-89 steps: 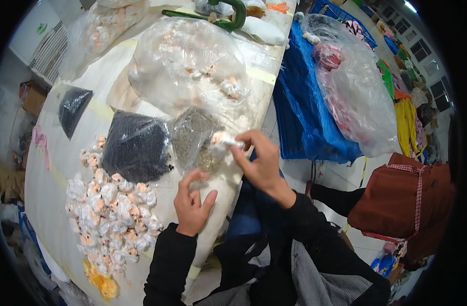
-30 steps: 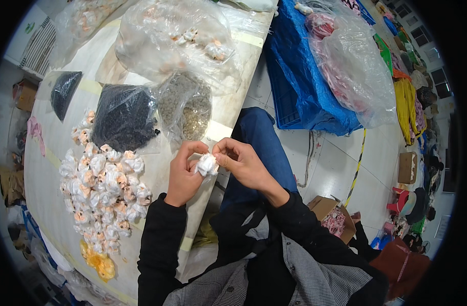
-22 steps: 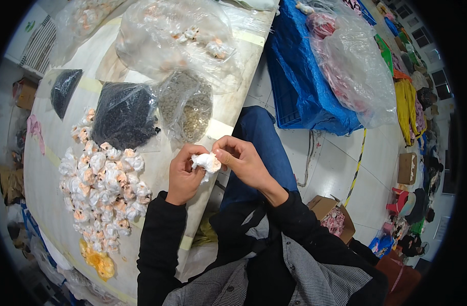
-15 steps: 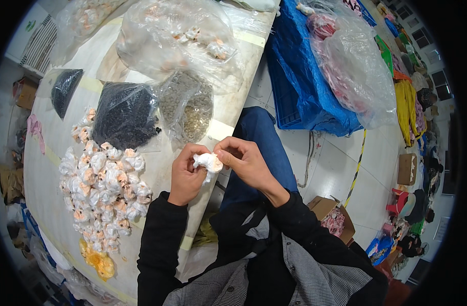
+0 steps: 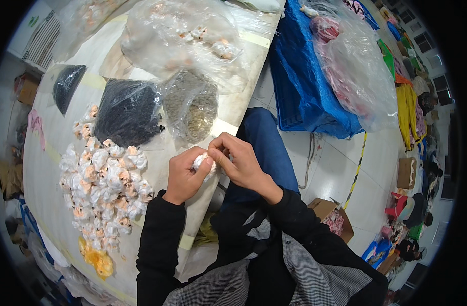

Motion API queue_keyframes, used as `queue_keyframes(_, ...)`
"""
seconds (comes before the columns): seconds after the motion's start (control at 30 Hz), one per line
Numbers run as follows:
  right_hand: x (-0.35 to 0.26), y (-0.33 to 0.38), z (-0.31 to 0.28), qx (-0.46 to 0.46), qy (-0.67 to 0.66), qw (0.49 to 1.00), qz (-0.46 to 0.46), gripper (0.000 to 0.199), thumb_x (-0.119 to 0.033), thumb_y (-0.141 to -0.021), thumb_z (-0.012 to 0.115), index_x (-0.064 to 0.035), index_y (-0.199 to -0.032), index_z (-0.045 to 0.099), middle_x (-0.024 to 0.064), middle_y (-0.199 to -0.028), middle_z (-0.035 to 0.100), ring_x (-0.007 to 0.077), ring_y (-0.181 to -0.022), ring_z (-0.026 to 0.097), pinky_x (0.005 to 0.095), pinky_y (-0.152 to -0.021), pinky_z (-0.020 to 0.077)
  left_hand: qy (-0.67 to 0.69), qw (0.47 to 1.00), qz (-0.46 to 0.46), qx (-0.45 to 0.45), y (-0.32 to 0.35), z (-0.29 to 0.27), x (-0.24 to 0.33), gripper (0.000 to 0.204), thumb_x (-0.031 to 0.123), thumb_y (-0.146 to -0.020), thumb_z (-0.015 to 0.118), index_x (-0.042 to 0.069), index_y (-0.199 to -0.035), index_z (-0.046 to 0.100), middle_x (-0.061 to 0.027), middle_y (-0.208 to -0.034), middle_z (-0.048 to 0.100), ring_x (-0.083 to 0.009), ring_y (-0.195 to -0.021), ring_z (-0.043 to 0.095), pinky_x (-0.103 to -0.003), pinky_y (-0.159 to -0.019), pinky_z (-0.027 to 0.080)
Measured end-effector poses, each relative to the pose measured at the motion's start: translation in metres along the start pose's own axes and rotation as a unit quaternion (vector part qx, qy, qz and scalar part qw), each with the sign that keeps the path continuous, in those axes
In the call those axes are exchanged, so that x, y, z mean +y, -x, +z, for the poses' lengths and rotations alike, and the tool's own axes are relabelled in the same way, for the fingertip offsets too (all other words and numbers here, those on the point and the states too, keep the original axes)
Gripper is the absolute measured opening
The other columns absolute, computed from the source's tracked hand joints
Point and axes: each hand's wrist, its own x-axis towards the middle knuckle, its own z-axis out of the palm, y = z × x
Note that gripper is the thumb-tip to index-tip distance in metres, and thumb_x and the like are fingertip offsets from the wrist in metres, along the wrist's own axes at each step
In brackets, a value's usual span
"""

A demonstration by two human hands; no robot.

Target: The person sits on the floor and repeatedly picks small white fluffy pieces and dark beads from a table, attaching the beads to the fluffy pieces by hand. The finished items are placed in a pile on the table. Other workers are visible in the background performing similar tasks.

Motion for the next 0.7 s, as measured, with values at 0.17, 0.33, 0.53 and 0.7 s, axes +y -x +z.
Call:
queue_keyframes(0.17,0.007,-0.004,0.010,0.013,0.038,0.999,-0.026,0.011,-0.012,-0.098,0.069,-0.0024,-0.100,0.065,0.0125,-0.088,0.065,0.0297,-0.073,0.065,0.0363,-0.065,0.0498,-0.036,0.998,-0.002,0.044,0.001,-0.002,-0.004,0.018,0.018,-0.094,0.070,0.000,-0.094,0.071,-0.0108,-0.072,0.066,-0.0172,-0.061,0.060,-0.032,-0.058,0.047)
queue_keyframes(0.33,0.013,-0.015,0.022,0.037,0.102,0.992,-0.069,0.009,-0.012,-0.095,0.071,-0.0040,-0.097,0.067,0.0121,-0.088,0.065,0.0322,-0.075,0.066,0.0383,-0.066,0.0514,-0.052,0.993,-0.001,0.107,0.000,0.001,-0.012,0.013,0.013,-0.092,0.070,0.000,-0.093,0.072,-0.0117,-0.071,0.066,-0.0174,-0.057,0.060,-0.032,-0.056,0.046)
queue_keyframes(0.53,0.022,-0.044,0.025,0.091,0.189,0.968,-0.140,0.010,-0.015,-0.090,0.075,-0.0069,-0.093,0.070,0.0095,-0.089,0.065,0.0303,-0.082,0.065,0.0403,-0.069,0.0504,-0.048,0.983,-0.030,0.177,-0.002,-0.005,-0.017,0.013,0.012,-0.094,0.070,-0.001,-0.095,0.072,-0.0081,-0.069,0.065,-0.0105,-0.058,0.056,-0.029,-0.054,0.044)
queue_keyframes(0.7,0.030,-0.067,0.031,0.064,0.322,0.931,-0.161,0.010,-0.015,-0.088,0.077,-0.0098,-0.095,0.074,0.0053,-0.092,0.066,0.0288,-0.092,0.063,0.0402,-0.078,0.0495,-0.017,0.981,-0.028,0.191,-0.003,-0.003,-0.026,0.016,0.013,-0.095,0.070,-0.002,-0.096,0.071,-0.0065,-0.069,0.064,-0.0084,-0.059,0.054,-0.029,-0.054,0.043)
